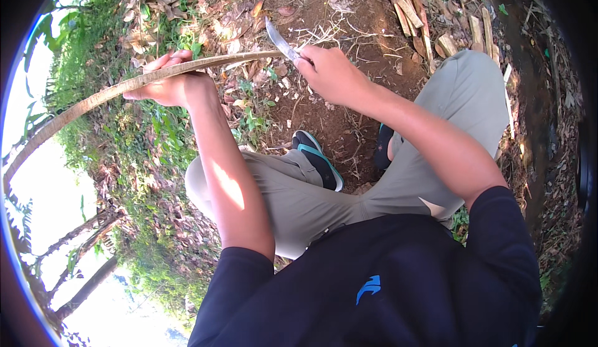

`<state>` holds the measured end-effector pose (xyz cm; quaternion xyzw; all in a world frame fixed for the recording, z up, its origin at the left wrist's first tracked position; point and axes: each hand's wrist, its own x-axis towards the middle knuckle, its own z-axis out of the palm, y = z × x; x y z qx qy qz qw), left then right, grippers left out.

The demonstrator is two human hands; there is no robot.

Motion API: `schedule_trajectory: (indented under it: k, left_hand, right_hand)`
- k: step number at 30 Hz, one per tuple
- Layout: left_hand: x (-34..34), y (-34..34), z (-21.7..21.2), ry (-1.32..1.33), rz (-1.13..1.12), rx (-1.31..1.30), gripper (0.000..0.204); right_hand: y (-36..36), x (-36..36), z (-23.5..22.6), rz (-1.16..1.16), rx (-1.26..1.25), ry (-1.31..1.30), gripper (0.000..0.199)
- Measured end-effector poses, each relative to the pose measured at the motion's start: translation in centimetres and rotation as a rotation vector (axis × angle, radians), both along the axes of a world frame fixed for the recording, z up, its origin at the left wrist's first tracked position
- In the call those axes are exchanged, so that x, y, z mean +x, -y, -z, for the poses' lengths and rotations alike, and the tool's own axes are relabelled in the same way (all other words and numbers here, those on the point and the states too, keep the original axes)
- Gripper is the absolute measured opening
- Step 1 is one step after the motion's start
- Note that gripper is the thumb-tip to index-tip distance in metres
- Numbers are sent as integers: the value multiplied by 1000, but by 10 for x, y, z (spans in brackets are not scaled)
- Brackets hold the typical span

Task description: The person sits on the ground and uses a knife to shave thin strips from a piece of wood held in their left hand. They repeatedly scrape the blade along the wood's surface, creating wood shavings that fall onto the ground.

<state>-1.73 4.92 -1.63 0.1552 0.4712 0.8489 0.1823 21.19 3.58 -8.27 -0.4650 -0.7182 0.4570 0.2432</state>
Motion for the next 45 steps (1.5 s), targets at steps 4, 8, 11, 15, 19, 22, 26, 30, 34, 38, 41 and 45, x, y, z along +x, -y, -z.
schedule_trajectory:
  k: [4, 8, 11, 15, 19, 22, 26, 30, 34, 38, 41, 45]
  left_hand:
    - [-3, -6, 1, -7, 40, 8, 80]
    - [0, -11, -2, -8, 116, -21, 77]
    - [3, -12, -4, -5, 185, -32, 80]
    - [0, -13, 3, -104, 290, -20, 86]
    - [0, -10, 13, -455, 360, -47, 89]
    - [0, -6, 9, -564, 513, 6, 88]
    - [7, -6, 4, -394, 497, 99, 69]
    - [21, -7, -6, -292, 289, 63, 55]
    - [17, -7, -6, -297, 292, 47, 59]
    - [21, -9, -6, -310, 316, 73, 61]
    - [22, -6, -4, -360, 317, 32, 51]
    - [26, -6, -6, -374, 335, 44, 51]
  right_hand:
    - [-11, 3, -10, 22, -216, -100, 25]
    - [-11, 7, -20, -5, -440, -204, 22]
    - [-11, 7, -17, -41, -461, -267, 22]
    - [-8, 4, -19, -62, -484, -296, 22]
    - [-10, 5, -14, -6, -601, -371, 23]
    - [-19, 8, -9, 110, -662, -409, 23]
    - [-31, 18, -5, 191, -535, -302, 23]
    - [-33, 27, -24, 146, -257, -91, 36]
    - [-30, 33, -31, 27, 74, -22, 43]
    - [-27, 24, -22, 8, 313, -130, 43]
    - [-21, 16, -37, -19, 177, -172, 41]
    - [-14, 11, -50, -8, 81, -165, 38]
